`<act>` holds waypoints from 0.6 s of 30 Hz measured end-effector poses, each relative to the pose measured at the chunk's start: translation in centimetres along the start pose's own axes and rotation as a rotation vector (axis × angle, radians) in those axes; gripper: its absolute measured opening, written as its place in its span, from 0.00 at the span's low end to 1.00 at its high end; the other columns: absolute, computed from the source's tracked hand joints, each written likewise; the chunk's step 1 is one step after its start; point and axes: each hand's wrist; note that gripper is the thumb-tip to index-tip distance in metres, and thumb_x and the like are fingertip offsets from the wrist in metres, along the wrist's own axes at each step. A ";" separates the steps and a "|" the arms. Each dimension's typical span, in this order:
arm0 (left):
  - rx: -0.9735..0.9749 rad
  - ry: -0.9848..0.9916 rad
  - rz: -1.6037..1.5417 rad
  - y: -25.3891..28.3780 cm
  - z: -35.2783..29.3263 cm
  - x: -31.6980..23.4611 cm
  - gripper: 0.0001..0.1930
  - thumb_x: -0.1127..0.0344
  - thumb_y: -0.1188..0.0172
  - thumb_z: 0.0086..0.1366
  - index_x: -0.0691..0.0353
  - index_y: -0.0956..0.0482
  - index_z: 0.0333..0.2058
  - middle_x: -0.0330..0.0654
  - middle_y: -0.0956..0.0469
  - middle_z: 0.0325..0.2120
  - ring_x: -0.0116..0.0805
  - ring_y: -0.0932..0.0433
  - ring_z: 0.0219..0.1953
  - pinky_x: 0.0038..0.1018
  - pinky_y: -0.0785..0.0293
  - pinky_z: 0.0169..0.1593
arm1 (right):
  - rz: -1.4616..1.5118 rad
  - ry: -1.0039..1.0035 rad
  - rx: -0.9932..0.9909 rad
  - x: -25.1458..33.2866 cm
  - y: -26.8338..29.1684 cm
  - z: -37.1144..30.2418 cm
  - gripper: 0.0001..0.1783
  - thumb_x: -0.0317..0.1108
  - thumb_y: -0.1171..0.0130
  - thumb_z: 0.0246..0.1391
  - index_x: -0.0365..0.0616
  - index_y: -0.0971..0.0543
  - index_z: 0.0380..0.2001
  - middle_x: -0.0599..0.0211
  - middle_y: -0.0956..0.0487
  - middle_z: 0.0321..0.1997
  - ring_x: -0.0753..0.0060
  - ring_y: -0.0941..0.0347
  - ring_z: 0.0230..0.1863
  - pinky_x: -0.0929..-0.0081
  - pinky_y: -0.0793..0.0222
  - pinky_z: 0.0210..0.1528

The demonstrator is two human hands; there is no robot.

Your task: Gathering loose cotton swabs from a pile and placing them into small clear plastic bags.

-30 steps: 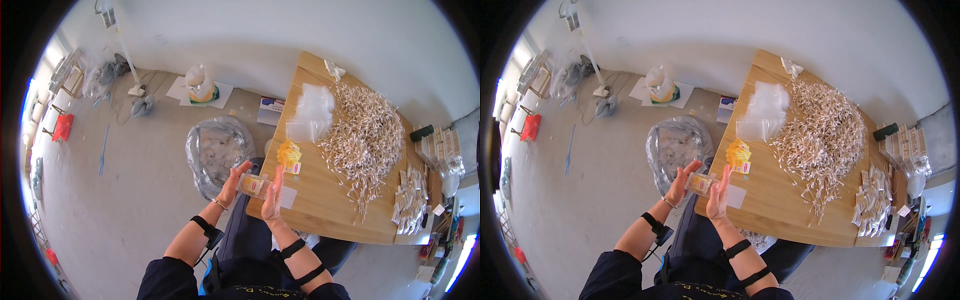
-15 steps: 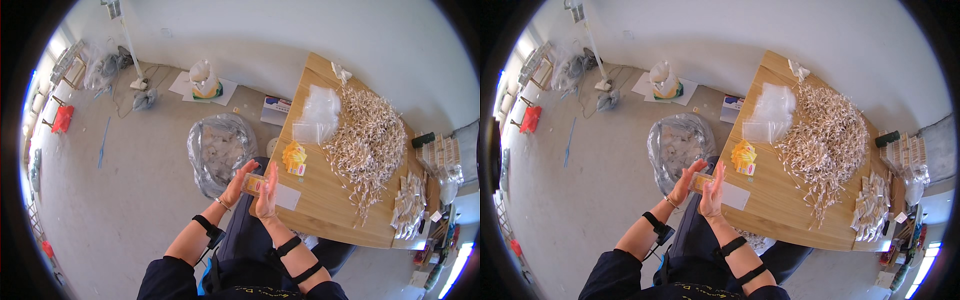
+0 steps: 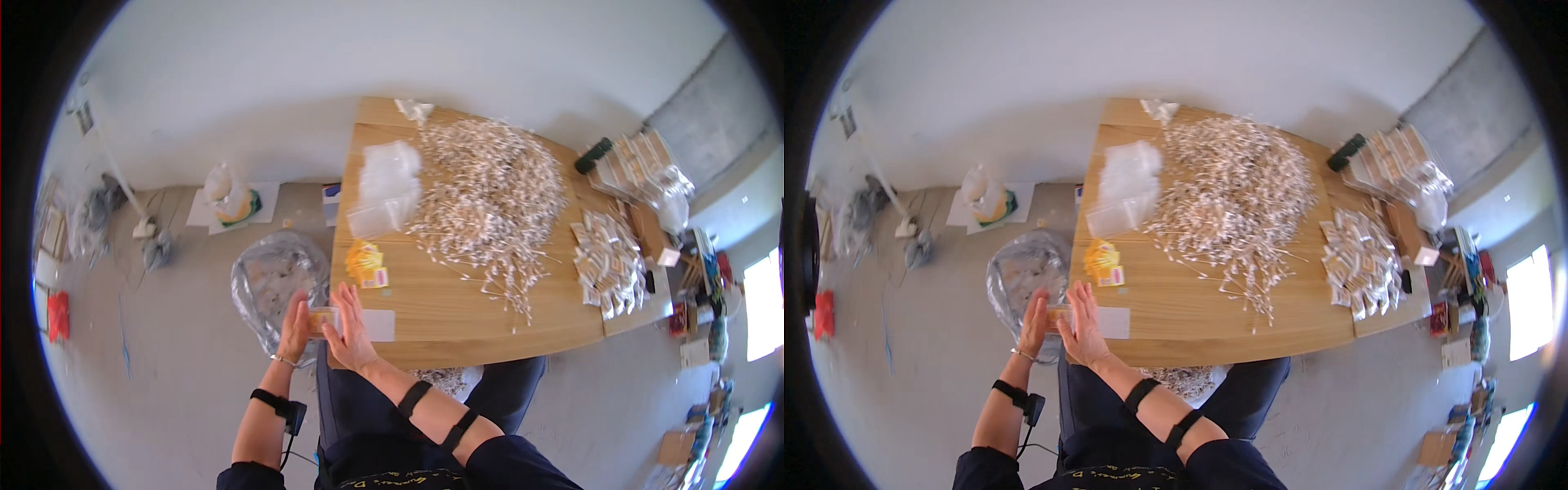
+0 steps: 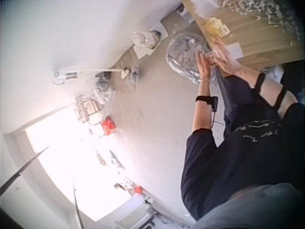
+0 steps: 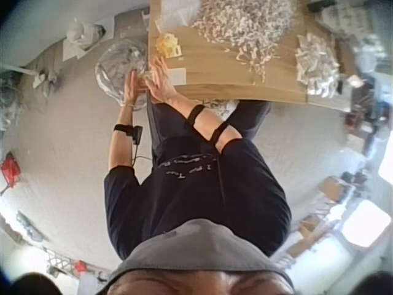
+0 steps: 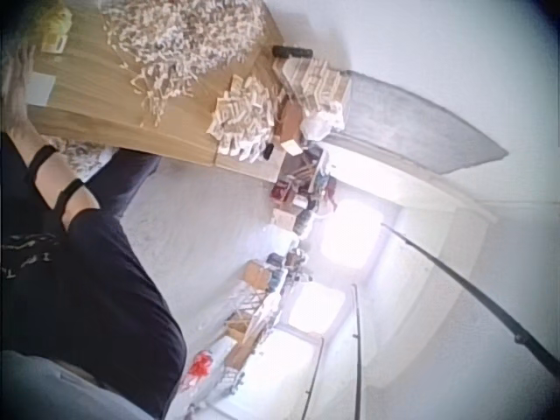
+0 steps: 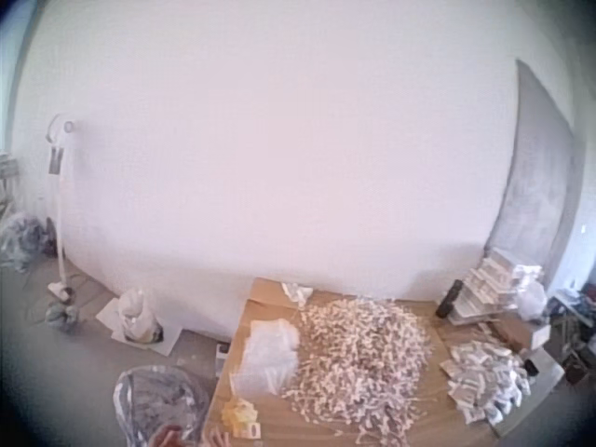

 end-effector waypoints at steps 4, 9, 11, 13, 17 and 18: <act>-0.302 -0.337 0.456 -2.3 -0.6 -5.4 0.20 0.70 0.44 0.61 0.65 0.31 0.53 0.51 0.29 0.51 0.49 0.31 0.56 0.37 0.38 0.60 | -0.657 -0.238 -0.361 -2.0 10.5 -1.9 0.36 0.30 0.44 0.48 0.37 0.40 0.62 0.34 0.47 0.67 0.34 0.56 0.69 0.44 0.58 0.67; 0.043 -0.540 0.508 -9.9 -1.9 -9.2 0.16 0.72 0.43 0.59 0.63 0.27 0.47 0.51 0.25 0.45 0.51 0.27 0.49 0.39 0.32 0.55 | -1.037 -0.679 -0.832 -7.5 24.7 -5.2 0.40 0.43 0.41 0.51 0.40 0.43 0.63 0.33 0.49 0.67 0.35 0.58 0.69 0.44 0.63 0.68; 0.194 -0.548 0.482 -14.0 -2.0 -9.2 0.16 0.74 0.43 0.57 0.62 0.27 0.47 0.52 0.25 0.44 0.53 0.28 0.49 0.41 0.32 0.55 | -0.893 -0.770 -0.700 -8.5 27.0 -6.4 0.37 0.43 0.41 0.51 0.41 0.38 0.61 0.38 0.45 0.67 0.37 0.55 0.69 0.46 0.59 0.68; 0.251 -0.511 0.477 -17.1 -1.6 -9.3 0.17 0.74 0.43 0.57 0.62 0.27 0.47 0.52 0.26 0.45 0.54 0.29 0.50 0.41 0.33 0.55 | -0.906 -0.658 -0.595 -8.5 26.0 -6.8 0.33 0.42 0.42 0.52 0.42 0.36 0.60 0.42 0.42 0.66 0.39 0.52 0.68 0.47 0.58 0.68; 0.227 -0.579 0.654 -21.8 2.0 -10.4 0.23 0.76 0.44 0.57 0.63 0.32 0.53 0.53 0.32 0.54 0.55 0.35 0.57 0.41 0.37 0.60 | -0.873 -0.286 -0.371 -8.4 24.0 -6.5 0.24 0.35 0.46 0.54 0.45 0.29 0.54 0.51 0.34 0.62 0.42 0.45 0.66 0.50 0.53 0.68; 0.189 -0.579 0.732 -22.2 3.4 -10.5 0.26 0.77 0.46 0.56 0.63 0.35 0.55 0.53 0.35 0.56 0.55 0.38 0.59 0.41 0.37 0.61 | -0.833 -0.230 -0.315 -7.7 23.8 -6.2 0.23 0.34 0.48 0.54 0.46 0.29 0.54 0.53 0.33 0.62 0.45 0.44 0.66 0.49 0.54 0.68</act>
Point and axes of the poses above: each hand's wrist, its own z-axis towards the middle knuckle, its own y-axis out of the back of the hand, x = y × z
